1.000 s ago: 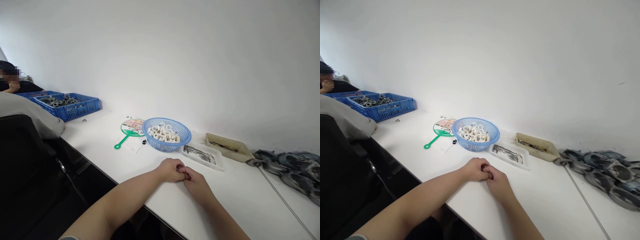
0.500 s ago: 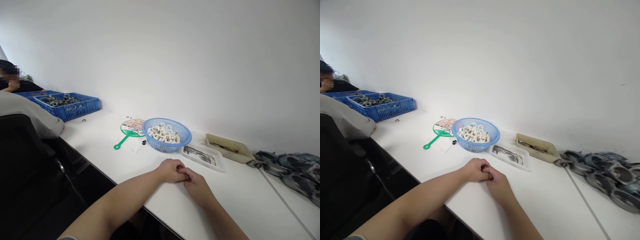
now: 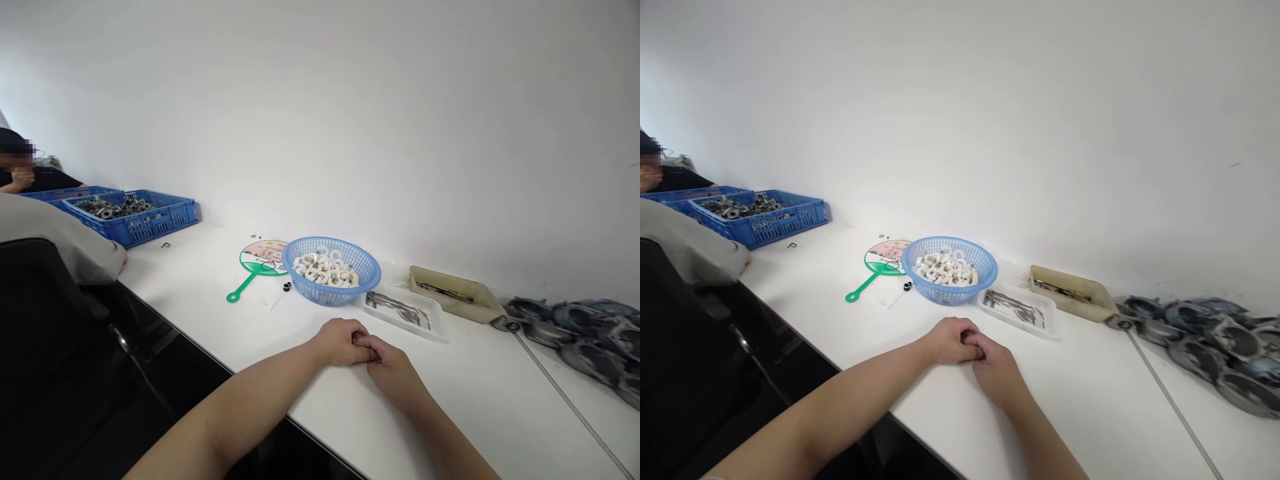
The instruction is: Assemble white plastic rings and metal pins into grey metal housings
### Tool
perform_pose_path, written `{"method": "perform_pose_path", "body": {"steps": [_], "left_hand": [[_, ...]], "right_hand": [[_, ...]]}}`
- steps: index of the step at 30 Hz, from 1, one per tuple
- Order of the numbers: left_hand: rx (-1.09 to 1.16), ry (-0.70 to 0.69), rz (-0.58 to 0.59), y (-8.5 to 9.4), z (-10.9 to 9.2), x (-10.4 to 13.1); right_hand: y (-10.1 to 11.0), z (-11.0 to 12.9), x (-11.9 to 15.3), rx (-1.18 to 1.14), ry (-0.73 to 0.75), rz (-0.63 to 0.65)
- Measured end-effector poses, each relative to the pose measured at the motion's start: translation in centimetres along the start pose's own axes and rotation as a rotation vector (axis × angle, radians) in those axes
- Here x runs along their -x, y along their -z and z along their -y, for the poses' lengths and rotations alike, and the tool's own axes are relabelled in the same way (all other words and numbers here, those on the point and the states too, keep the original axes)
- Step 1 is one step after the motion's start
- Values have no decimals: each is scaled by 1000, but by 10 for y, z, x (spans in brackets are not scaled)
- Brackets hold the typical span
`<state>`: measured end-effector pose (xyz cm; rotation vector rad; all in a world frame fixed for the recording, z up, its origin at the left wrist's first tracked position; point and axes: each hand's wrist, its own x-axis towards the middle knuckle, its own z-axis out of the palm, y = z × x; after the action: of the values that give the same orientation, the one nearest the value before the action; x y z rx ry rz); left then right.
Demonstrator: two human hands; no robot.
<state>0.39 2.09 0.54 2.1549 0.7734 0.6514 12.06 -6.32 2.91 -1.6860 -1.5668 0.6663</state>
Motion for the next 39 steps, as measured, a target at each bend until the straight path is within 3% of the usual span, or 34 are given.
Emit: {"method": "perform_pose_path", "body": {"steps": [29, 39], "left_hand": [[-5, 10, 14, 2, -6, 1], [79, 29, 92, 3, 0, 2]], "right_hand": [[4, -6, -1, 85, 9, 97], [0, -12, -5, 169, 31, 132]]}}
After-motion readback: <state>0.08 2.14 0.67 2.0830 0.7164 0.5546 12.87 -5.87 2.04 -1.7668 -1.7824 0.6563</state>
